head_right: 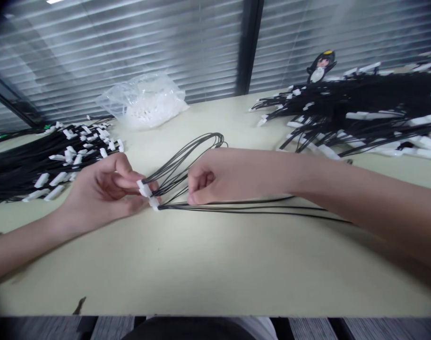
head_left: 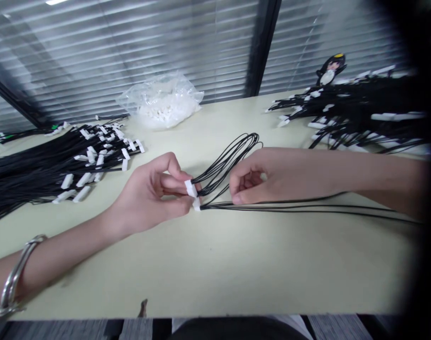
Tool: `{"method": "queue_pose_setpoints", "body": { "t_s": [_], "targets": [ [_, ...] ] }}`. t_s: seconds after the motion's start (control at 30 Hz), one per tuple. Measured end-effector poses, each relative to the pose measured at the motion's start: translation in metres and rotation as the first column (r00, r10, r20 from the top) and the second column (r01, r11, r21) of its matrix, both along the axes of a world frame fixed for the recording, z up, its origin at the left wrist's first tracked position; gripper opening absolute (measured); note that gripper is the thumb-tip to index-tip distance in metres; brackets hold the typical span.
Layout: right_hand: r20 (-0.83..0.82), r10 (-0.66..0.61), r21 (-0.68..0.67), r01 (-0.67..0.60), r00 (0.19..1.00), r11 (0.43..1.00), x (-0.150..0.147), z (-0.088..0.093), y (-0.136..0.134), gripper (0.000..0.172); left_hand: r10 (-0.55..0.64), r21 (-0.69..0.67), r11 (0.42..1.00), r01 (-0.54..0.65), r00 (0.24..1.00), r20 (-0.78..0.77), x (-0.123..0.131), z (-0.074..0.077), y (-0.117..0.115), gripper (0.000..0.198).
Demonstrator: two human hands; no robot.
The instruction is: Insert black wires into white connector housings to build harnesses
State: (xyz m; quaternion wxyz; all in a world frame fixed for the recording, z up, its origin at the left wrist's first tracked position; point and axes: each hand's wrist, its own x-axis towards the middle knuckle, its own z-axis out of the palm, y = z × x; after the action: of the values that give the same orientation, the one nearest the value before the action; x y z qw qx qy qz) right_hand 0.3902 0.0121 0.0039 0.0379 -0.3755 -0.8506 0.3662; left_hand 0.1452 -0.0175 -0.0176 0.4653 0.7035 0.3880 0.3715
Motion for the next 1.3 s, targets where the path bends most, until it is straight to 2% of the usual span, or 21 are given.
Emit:
{"method": "queue_pose_setpoints", "body": {
  "t_s": [0.33,0.6,0.73,0.83,0.97,1.03,1.17,1.3],
  "targets": [
    [0.041,0.032,0.063,-0.035,0.999,0.997,-0.001,-0.001,-0.01,0.019,-0.009,0.027,1.0,0.01,1.0,-0.019,-0.001,0.0,0.0,0.027],
    [-0.07,-0.021,0.208,0.035,0.997,0.978,-0.013,0.004,-0.019,0.011,-0.013,0.055,0.998,0.015,0.999,-0.031,0.0,0.0,-0.001,0.027],
    [-0.076,-0.088,0.142,0.098,0.993,0.985,-0.015,0.007,-0.021,0.011,-0.02,0.072,0.997,0.023,0.999,-0.032,-0.001,-0.001,-0.001,0.025],
    [-0.038,-0.085,0.1,0.088,0.996,0.991,-0.014,0.008,-0.021,0.012,-0.028,0.081,0.996,0.03,0.999,-0.027,-0.001,-0.002,-0.001,0.025],
    [-0.055,-0.032,0.3,0.047,0.998,0.953,-0.013,0.003,-0.02,0.011,-0.027,0.095,0.995,0.029,0.999,-0.03,-0.001,-0.003,0.0,0.024],
    [-0.041,-0.012,0.352,0.026,0.999,0.936,-0.013,0.0,-0.021,0.01,-0.025,0.097,0.995,0.029,0.999,-0.034,0.0,-0.003,0.0,0.025],
    [-0.069,-0.052,0.292,0.07,0.996,0.954,-0.019,0.001,-0.029,0.009,-0.031,0.086,0.996,0.035,0.999,-0.045,-0.001,-0.002,0.0,0.025],
    [-0.059,-0.116,0.089,0.121,0.991,0.989,-0.023,0.006,-0.032,0.011,-0.034,0.098,0.994,0.039,0.998,-0.056,-0.002,-0.002,-0.001,0.025]
  ]
}}
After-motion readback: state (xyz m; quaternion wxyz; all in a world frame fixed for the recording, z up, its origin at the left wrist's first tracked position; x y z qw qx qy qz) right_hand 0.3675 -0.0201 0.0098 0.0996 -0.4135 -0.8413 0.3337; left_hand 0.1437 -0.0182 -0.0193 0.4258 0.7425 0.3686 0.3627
